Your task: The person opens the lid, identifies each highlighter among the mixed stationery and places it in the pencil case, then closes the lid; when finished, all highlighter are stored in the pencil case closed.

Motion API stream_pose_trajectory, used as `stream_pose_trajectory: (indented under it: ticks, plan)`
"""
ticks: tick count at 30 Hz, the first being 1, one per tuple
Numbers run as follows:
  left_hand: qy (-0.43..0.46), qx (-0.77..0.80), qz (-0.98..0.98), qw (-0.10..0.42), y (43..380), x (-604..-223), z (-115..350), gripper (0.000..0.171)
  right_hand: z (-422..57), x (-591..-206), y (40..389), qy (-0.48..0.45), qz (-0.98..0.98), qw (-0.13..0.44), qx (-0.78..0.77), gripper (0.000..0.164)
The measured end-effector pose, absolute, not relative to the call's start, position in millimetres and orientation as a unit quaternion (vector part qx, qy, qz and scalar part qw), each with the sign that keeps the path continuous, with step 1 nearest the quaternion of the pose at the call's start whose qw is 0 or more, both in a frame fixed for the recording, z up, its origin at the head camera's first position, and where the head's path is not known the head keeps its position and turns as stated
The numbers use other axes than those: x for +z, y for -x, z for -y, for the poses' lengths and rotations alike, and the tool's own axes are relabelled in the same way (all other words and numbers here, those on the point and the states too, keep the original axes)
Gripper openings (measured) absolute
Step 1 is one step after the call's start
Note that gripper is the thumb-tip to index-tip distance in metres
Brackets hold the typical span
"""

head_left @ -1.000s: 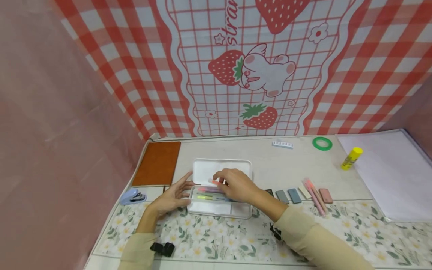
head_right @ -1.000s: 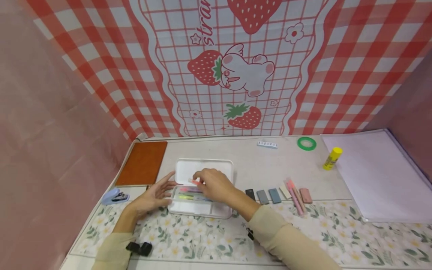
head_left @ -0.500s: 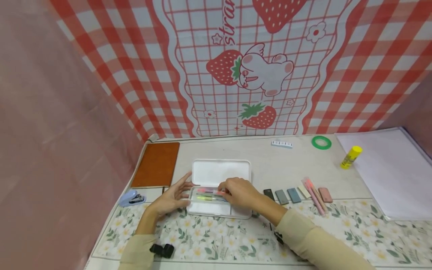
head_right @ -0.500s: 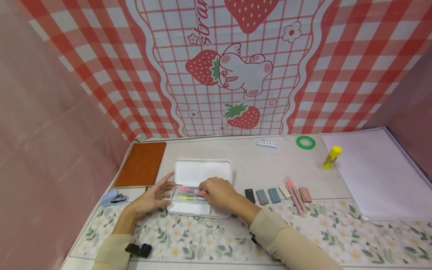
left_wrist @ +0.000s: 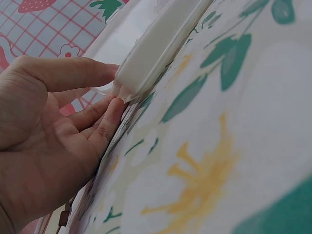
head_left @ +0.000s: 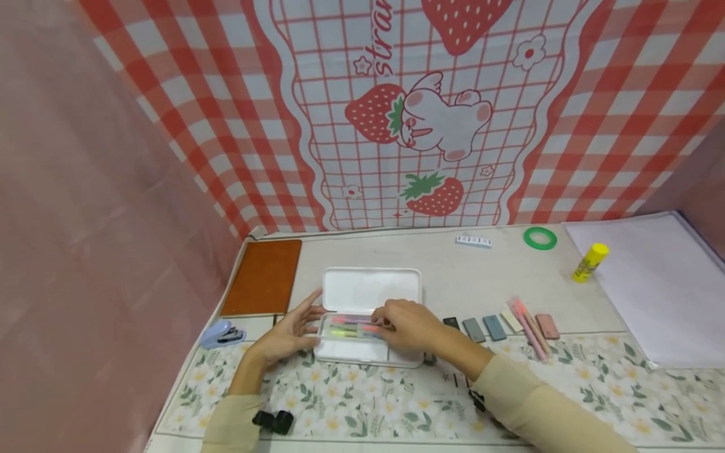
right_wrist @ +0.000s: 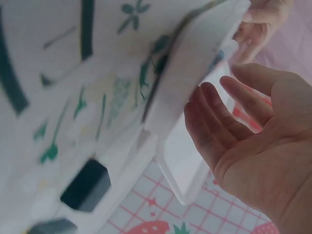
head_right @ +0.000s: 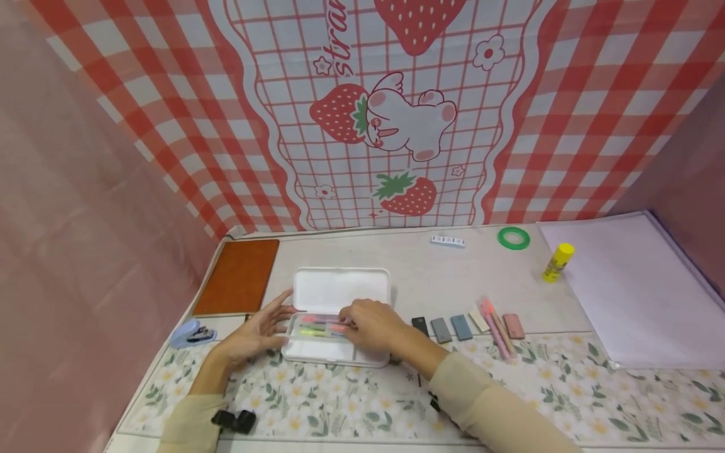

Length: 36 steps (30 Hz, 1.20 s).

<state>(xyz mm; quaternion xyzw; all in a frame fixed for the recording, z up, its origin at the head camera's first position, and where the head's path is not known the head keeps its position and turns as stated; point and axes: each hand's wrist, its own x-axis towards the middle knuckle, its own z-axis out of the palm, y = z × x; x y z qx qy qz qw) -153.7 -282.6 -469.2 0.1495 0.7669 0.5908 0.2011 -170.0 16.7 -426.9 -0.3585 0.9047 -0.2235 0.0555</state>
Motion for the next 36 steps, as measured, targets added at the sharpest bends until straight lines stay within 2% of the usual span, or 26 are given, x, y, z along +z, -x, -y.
stream_pose_trajectory:
  ticks: [8,13,17,21,26,36]
  plan:
    - [-0.152,0.588,-0.769,0.202,153.5,-470.2,282.9,0.095,-55.8,-407.6,163.1,0.350,-0.910,0.012,-0.224,0.028]
    - [-0.151,0.584,-0.772,0.199,152.3,-470.5,283.2,0.096,-104.4,-405.6,163.8,0.315,-0.922,-0.056,-0.218,0.034]
    - [-0.150,0.585,-0.772,0.197,151.8,-469.1,282.4,0.096,-152.1,-411.2,169.6,0.266,-0.938,-0.082,-0.205,0.035]
    - [-0.148,0.584,-0.773,0.200,151.2,-467.9,281.4,0.096,-192.6,-416.8,176.7,0.219,-0.953,-0.079,-0.196,0.032]
    - [-0.142,0.580,-0.777,0.198,151.0,-468.3,280.9,0.095,-218.9,-427.2,181.7,0.171,-0.964,-0.067,-0.193,0.023]
    - [-0.150,0.590,-0.768,0.198,151.1,-470.1,281.7,0.096,-218.5,-434.4,188.3,0.127,-0.974,0.018,-0.188,0.014]
